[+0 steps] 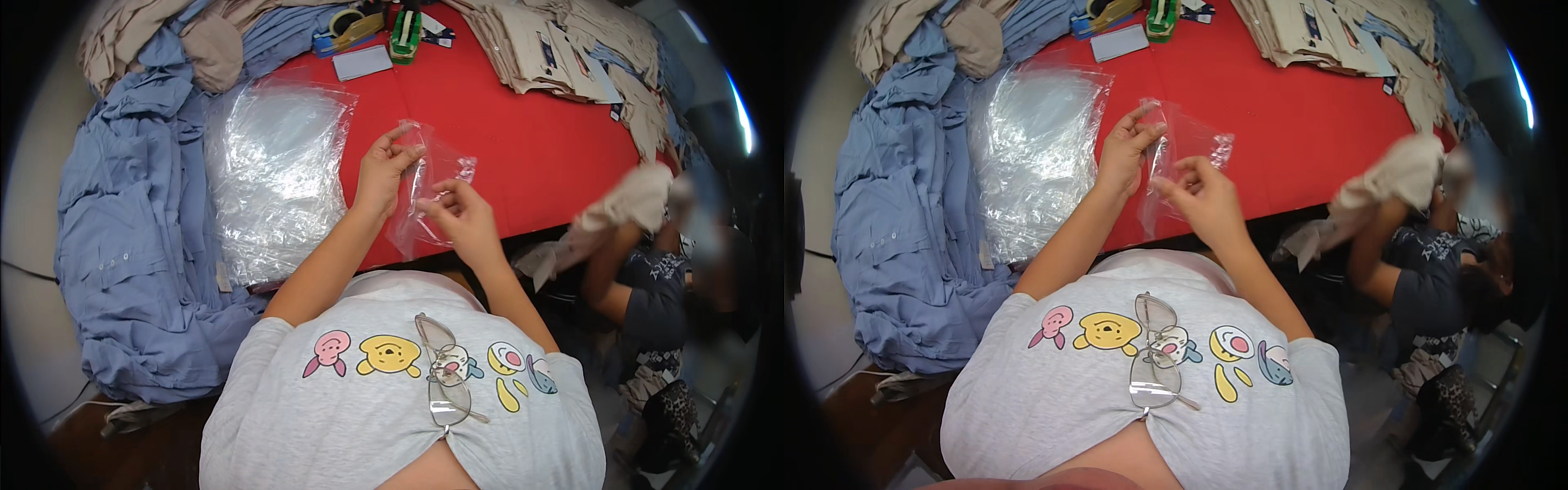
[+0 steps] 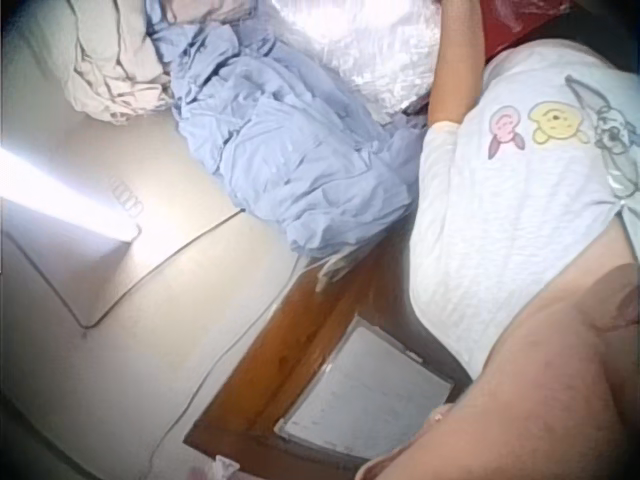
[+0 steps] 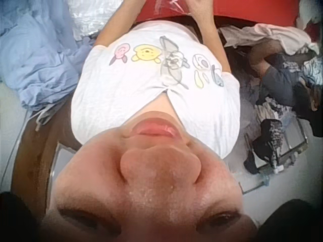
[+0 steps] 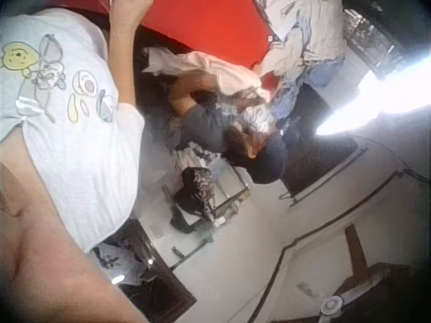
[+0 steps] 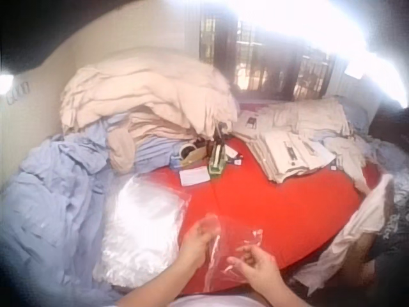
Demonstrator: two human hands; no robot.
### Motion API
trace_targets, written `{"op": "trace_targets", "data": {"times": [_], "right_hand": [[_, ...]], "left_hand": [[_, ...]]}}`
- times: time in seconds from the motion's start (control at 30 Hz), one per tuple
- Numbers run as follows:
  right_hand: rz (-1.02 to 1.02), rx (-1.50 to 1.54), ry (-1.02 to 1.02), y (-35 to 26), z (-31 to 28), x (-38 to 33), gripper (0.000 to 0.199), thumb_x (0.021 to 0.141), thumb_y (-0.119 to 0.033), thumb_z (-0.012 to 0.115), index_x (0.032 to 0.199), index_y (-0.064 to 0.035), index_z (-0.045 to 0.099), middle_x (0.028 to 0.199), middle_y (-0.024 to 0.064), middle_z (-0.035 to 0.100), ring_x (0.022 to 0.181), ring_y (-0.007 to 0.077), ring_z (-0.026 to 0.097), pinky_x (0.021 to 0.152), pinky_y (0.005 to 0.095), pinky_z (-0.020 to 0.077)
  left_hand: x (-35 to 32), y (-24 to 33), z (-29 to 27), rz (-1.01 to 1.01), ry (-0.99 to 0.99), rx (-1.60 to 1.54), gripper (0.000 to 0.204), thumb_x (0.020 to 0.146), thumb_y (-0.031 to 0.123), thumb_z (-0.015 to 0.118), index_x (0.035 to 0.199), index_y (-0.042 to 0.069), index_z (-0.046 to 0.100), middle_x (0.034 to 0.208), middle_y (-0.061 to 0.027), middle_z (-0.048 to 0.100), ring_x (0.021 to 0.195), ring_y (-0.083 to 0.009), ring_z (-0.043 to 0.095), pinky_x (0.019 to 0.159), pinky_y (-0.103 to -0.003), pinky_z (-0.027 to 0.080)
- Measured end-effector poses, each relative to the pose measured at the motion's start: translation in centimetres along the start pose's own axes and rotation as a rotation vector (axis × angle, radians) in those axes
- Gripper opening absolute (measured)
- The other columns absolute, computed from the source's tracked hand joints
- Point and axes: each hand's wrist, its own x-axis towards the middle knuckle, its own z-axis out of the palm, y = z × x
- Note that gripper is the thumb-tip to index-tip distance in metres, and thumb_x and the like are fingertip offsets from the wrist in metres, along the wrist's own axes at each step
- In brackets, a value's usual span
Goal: The person places a folded shirt into a plastic bag, seals the bag by removing the adhesive strip, and presses it flat to remove air before repeating the process with another shirt.
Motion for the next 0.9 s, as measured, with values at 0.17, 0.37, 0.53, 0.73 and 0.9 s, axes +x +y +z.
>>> {"op": "trace_targets", "data": {"times": [0.17, 0.37, 0.53, 0.73, 0.9], "right_hand": [[-0.045, 0.262, -0.005, 1.7, 0.5, 1.9, 0.026, 0.095, -0.014, 0.085, 0.11, -0.0004, 0.068, 0.094, 0.0015, 0.068, 0.084, 0.0074, 0.063, 0.075, 0.0261, 0.0528], [0.03, 0.48, -0.414, -0.1, -6.6, 0.9, 0.007, 0.104, -0.002, 0.068, 0.11, -0.0029, 0.072, 0.094, -0.0019, 0.068, 0.083, 0.005, 0.06, 0.075, 0.0235, 0.0494], [0.02, 0.474, -0.114, -0.2, -12.5, -0.2, 0.012, 0.109, -0.011, 0.066, 0.116, -0.0022, 0.072, 0.09, -0.0054, 0.064, 0.077, 0.0017, 0.055, 0.068, 0.0187, 0.0436], [-0.065, 0.475, 0.334, 8.2, -15.1, 0.4, 0.017, 0.111, -0.017, 0.068, 0.117, -0.0026, 0.073, 0.084, -0.0078, 0.061, 0.07, -0.0002, 0.048, 0.061, 0.0173, 0.0362], [0.318, 0.409, 0.118, 10.1, -16.2, -0.6, 0.022, 0.1, -0.019, 0.081, 0.114, -0.0039, 0.075, 0.086, -0.0032, 0.07, 0.071, 0.0018, 0.057, 0.061, 0.0194, 0.0404]], "left_hand": [[-0.1, -1.0, 1.9, 0.03, -0.101, 0.149, 0.064, 0.091, 0.014, 0.089, 0.148, 0.003, 0.062, 0.114, -0.0045, 0.07, 0.109, -0.0148, 0.068, 0.102, -0.033, 0.054], [1.4, 2.1, 1.0, 0.355, -0.671, 0.547, 0.11, 0.069, 0.042, 0.1, 0.161, 0.014, 0.048, 0.155, -0.0112, 0.059, 0.144, -0.0298, 0.056, 0.134, -0.055, 0.015], [2.3, 3.2, 2.5, -0.011, -1.235, 1.026, 0.071, 0.075, 0.026, 0.098, 0.138, 0.01, 0.07, 0.124, -0.0062, 0.077, 0.125, -0.0216, 0.069, 0.131, -0.045, 0.031], [1.1, -3.4, 2.2, -0.551, -0.874, 0.453, 0.036, 0.088, 0.015, 0.091, 0.117, 0.002, 0.073, 0.106, 0.0009, 0.078, 0.1, -0.0118, 0.072, 0.093, -0.029, 0.057], [5.7, -11.0, 0.5, -0.356, -0.714, 0.783, 0.04, 0.09, 0.01, 0.088, 0.125, 0.0, 0.07, 0.117, -0.0045, 0.076, 0.106, -0.0153, 0.071, 0.1, -0.031, 0.056]]}}
